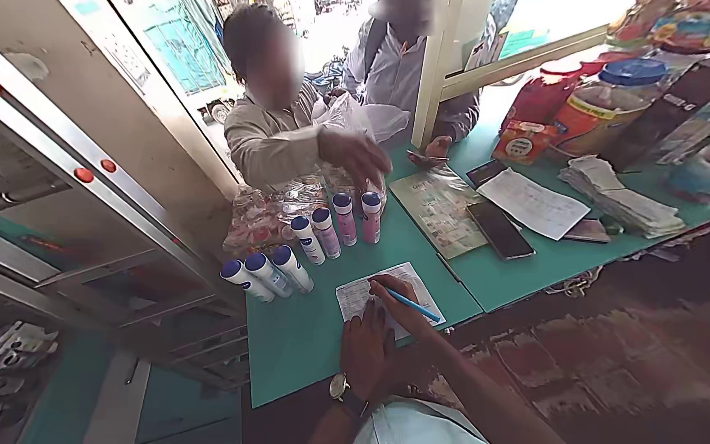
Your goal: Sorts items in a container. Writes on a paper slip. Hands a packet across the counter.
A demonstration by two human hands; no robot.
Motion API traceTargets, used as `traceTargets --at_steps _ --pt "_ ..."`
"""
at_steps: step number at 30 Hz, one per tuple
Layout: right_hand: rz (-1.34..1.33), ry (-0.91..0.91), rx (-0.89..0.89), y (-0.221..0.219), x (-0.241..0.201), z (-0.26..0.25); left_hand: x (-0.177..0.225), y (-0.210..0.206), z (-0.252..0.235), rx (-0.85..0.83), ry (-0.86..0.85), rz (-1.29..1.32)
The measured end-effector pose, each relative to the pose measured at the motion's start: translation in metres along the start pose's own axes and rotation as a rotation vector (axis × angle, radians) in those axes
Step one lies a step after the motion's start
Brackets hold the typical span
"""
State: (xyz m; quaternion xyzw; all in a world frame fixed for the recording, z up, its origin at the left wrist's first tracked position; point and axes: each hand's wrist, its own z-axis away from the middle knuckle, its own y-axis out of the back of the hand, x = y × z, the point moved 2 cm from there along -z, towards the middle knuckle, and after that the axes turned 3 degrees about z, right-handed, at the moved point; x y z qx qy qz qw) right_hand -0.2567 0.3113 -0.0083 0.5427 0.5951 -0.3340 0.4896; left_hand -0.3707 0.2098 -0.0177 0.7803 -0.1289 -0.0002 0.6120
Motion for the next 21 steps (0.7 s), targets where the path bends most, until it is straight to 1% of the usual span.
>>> traceTargets --at_steps 14,17,21 --pt "0.039 0.016 -0.023 -0.0007 0.001 -0.0013 0.0005 0.0015 0.0001 -0.01 0.021 0.022" --pt "0.021 -0.01 -0.016 -0.0009 -0.0002 -0.001 -0.0015 -0.0019 0.0 0.041 -0.003 0.013" --pt "0.011 -0.004 -0.016 -0.0004 0.0004 -0.0009 -0.0011 -0.002 -0.0002 0.033 0.0 0.008"
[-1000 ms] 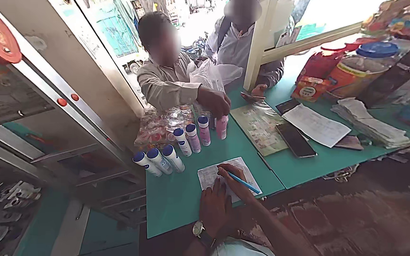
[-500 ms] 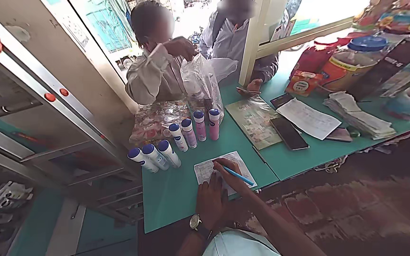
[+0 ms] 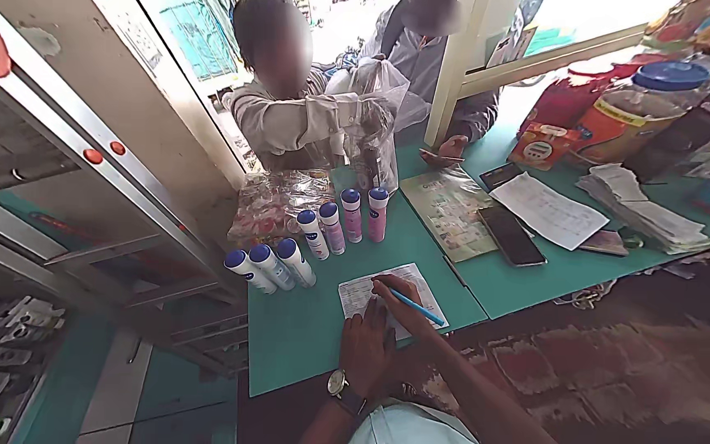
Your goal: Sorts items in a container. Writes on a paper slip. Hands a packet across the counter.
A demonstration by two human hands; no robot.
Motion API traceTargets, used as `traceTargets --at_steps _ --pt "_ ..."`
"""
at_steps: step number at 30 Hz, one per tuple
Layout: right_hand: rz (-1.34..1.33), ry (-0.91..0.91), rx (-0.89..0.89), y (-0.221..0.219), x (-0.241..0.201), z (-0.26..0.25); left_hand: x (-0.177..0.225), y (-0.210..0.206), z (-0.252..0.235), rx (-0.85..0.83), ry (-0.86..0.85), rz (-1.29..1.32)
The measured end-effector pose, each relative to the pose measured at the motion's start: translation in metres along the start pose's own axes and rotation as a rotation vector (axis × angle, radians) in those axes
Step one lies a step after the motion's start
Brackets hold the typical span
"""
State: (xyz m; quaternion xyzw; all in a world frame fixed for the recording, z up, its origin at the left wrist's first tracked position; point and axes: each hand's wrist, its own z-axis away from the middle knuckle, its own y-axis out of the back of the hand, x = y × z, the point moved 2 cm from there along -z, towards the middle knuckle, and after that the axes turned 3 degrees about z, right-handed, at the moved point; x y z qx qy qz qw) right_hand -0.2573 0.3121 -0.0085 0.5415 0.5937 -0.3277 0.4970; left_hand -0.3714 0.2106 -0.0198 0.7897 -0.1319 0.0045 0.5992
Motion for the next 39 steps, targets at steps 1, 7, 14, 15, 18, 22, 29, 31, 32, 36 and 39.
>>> traceTargets --at_steps 1,7,14,15,18,22,29,31,32,36,39 --pt "0.0 0.005 0.0 0.0 0.0 0.0 0.0 0.001 0.0 -0.003 0.001 0.002" --pt "0.013 -0.001 -0.003 0.0 -0.001 0.0 0.001 0.002 0.0 -0.012 0.015 -0.003" --pt "0.016 0.006 -0.002 0.002 0.001 0.002 0.001 -0.001 0.001 0.01 0.003 -0.015" --pt "0.008 0.012 0.005 0.001 0.0 0.001 0.0 -0.001 0.0 0.017 0.0 -0.016" --pt "0.001 0.024 0.01 -0.001 -0.001 0.0 -0.001 0.001 0.0 0.017 0.003 0.0" --pt "0.012 0.025 -0.022 0.0 -0.001 0.002 0.002 0.002 0.002 -0.006 0.016 0.014" --pt "-0.002 0.006 -0.008 -0.001 -0.002 0.002 0.001 0.001 0.001 -0.015 0.021 0.018" --pt "-0.037 0.015 0.018 0.001 -0.003 0.002 0.001 0.001 0.001 -0.001 0.017 0.012" --pt "-0.075 0.014 0.049 0.002 -0.003 0.002 0.001 0.001 0.0 -0.003 0.017 0.01" --pt "-0.293 -0.052 0.205 0.009 0.001 0.007 0.002 0.002 0.003 -0.029 0.027 0.018" --pt "-0.398 -0.059 0.298 0.012 0.005 0.003 0.002 0.003 0.0 -0.006 0.018 0.006"
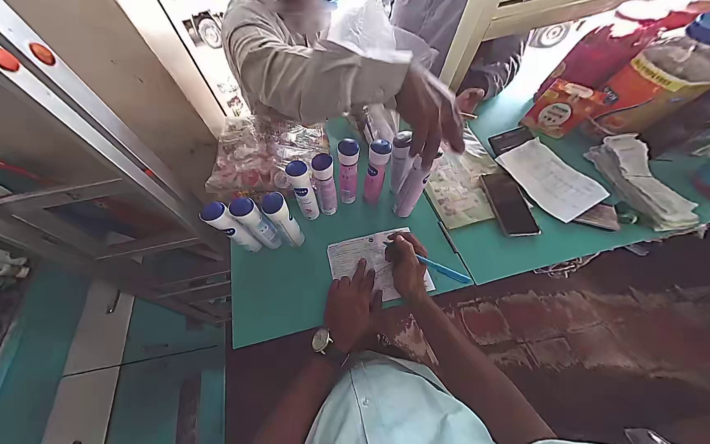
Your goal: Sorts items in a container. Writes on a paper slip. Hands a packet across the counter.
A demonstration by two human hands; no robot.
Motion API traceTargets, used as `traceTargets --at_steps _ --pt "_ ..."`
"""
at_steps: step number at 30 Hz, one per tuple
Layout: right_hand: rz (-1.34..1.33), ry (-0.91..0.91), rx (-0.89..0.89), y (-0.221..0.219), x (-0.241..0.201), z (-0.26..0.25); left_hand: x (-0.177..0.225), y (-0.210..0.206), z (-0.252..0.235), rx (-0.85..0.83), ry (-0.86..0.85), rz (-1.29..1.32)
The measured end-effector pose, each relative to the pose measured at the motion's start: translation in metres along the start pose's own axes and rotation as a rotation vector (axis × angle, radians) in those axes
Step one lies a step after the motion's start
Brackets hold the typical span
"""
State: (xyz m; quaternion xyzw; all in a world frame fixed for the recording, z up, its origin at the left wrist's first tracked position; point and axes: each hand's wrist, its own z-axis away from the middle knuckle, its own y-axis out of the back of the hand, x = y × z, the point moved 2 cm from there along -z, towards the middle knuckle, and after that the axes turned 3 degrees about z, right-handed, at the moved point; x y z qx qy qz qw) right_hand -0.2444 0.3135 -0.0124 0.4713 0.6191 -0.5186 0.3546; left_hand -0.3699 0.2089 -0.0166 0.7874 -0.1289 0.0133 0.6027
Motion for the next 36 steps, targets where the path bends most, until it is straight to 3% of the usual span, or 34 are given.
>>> traceTargets --at_steps 4,9,17,36 --pt "0.008 0.004 -0.006 -0.001 0.002 -0.001 0.0 0.001 0.0 -0.008 -0.005 0.003" --pt "0.002 0.004 0.001 -0.001 0.002 -0.001 -0.003 -0.006 0.006 0.166 -0.03 -0.016" --pt "-0.001 0.0 -0.002 -0.002 0.002 -0.002 -0.003 -0.009 0.007 0.242 0.008 -0.007" --pt "0.072 0.025 -0.073 -0.005 -0.003 -0.001 -0.004 -0.005 0.003 0.155 0.056 -0.028"
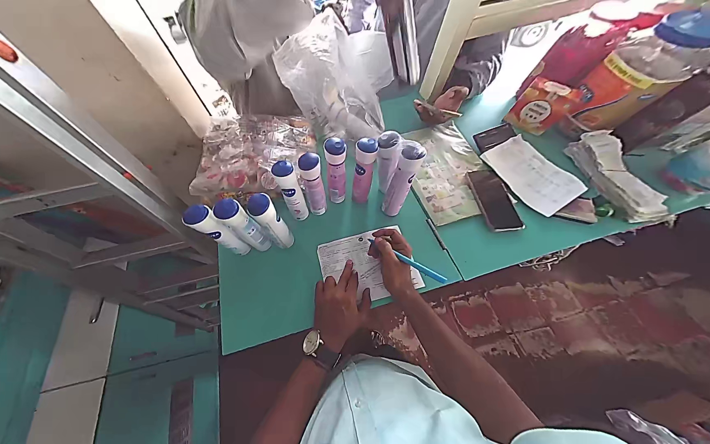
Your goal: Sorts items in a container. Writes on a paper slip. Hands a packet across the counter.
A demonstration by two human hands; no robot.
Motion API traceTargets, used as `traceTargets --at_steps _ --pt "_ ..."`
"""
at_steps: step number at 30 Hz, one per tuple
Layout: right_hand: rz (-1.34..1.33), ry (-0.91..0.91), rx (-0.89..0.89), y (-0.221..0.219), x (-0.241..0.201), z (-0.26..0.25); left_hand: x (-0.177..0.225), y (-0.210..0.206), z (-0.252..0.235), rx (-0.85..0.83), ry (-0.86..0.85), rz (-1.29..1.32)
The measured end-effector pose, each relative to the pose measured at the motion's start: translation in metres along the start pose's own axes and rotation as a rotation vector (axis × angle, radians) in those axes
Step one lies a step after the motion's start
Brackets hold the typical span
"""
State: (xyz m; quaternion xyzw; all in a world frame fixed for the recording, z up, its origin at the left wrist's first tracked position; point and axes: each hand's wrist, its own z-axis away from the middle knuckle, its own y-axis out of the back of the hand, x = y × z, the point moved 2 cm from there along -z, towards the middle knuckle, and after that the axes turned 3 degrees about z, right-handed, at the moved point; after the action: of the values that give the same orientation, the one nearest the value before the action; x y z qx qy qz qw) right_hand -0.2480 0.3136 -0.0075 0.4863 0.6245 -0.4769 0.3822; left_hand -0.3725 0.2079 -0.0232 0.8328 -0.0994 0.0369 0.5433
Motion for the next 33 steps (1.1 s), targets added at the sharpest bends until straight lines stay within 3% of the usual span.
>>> traceTargets --at_steps 33 --pt "0.088 0.031 -0.027 -0.0037 -0.0022 0.0017 -0.0001 0.0043 -0.0018 -0.049 0.007 0.04"
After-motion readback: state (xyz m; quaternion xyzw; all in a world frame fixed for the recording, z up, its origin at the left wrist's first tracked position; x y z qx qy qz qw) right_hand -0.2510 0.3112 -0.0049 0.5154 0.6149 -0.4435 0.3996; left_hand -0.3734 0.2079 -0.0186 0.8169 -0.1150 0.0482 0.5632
